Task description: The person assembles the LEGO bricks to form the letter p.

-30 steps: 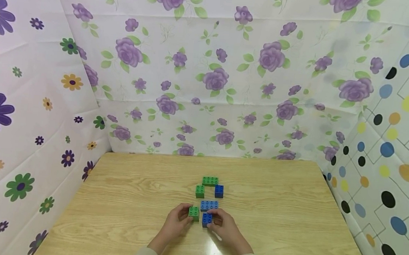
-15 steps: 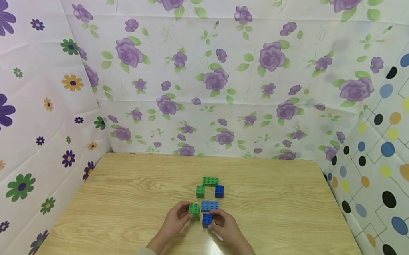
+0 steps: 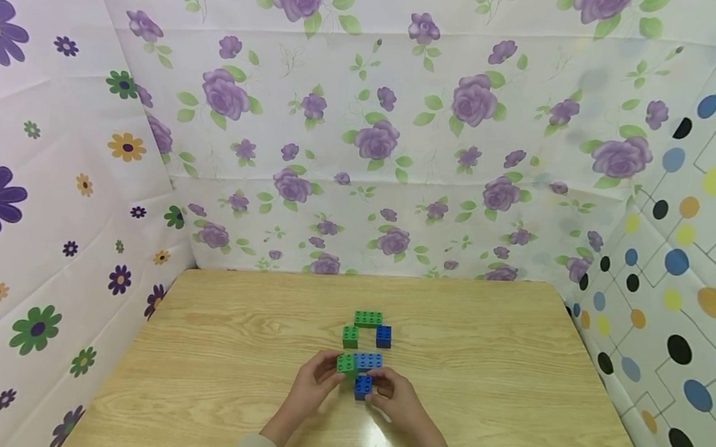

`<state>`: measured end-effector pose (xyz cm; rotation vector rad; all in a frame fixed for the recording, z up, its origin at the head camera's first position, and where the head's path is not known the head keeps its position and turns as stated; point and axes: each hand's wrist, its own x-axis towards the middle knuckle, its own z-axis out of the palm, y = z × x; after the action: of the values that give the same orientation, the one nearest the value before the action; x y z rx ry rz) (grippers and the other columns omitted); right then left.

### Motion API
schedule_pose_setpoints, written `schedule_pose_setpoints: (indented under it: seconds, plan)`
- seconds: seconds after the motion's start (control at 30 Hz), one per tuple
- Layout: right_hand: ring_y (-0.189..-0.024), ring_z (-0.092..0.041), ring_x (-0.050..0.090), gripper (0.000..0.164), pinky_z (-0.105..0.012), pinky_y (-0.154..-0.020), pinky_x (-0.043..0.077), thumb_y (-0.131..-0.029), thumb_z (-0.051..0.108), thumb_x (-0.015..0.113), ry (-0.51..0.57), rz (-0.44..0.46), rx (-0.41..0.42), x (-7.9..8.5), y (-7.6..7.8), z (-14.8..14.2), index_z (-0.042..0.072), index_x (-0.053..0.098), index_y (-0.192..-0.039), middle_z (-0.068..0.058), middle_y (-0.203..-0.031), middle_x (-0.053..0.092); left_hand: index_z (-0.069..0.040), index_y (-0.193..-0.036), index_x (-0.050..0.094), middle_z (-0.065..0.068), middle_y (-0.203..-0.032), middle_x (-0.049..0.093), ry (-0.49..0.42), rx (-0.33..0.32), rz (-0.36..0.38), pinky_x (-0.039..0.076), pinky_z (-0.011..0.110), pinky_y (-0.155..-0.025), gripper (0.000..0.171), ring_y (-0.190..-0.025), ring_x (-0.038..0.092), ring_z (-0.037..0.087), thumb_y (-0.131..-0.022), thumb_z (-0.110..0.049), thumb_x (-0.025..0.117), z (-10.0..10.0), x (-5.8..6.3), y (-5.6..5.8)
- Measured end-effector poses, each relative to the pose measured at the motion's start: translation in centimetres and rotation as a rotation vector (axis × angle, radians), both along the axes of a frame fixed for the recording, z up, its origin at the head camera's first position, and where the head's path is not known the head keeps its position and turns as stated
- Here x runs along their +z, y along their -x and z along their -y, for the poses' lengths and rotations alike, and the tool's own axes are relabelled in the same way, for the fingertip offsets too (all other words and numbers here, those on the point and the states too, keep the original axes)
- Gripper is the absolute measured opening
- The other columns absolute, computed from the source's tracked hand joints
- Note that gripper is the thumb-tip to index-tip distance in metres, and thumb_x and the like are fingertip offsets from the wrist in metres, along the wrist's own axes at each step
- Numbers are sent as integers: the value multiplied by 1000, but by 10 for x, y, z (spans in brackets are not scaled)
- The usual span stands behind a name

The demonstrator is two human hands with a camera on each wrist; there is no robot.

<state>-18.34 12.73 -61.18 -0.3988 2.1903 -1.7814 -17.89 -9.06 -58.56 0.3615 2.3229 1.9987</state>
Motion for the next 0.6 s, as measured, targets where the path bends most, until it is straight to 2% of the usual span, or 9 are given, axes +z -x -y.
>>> schedule_pose_setpoints:
  seconds: [0.17, 0.37, 0.5, 0.6]
  plan:
    - [-118, -37, 55, 41, -45, -98, 51, -90, 9, 69, 9, 3, 4, -2, 1, -1, -1, 54, -127, -19, -126, 57, -5, -127, 54, 13, -126, 56, -11, -39, 6, 46, 31, -104, 35, -119, 55, 28, -93, -4, 63, -3, 0, -1]
    - [-116, -33, 56, 43, -39, -98, 52, -89, 18, 70, -18, -8, 7, -4, 1, -3, 2, 55, -126, -15, -124, 59, -2, -128, 53, 16, -129, 54, -41, -95, 16, 45, 31, -105, 38, -121, 53, 31, -92, -4, 63, -5, 0, -3]
    - [-116, -37, 56, 41, -44, -99, 50, -90, 12, 68, -13, -4, 10, 19, -7, -1, -3, 54, -126, -19, -124, 58, -1, -127, 53, 17, -130, 54, -41, -103, 39, 45, 32, -105, 37, -123, 51, 33, -91, -1, 63, -8, -2, -4]
    - [-116, -40, 55, 40, -47, -98, 50, -90, 4, 66, -5, 2, 9, 25, -8, 1, -7, 53, -126, -22, -124, 57, -1, -127, 54, 16, -129, 55, -42, -111, 43, 43, 35, -107, 38, -124, 51, 33, -91, -1, 64, -9, -3, -4]
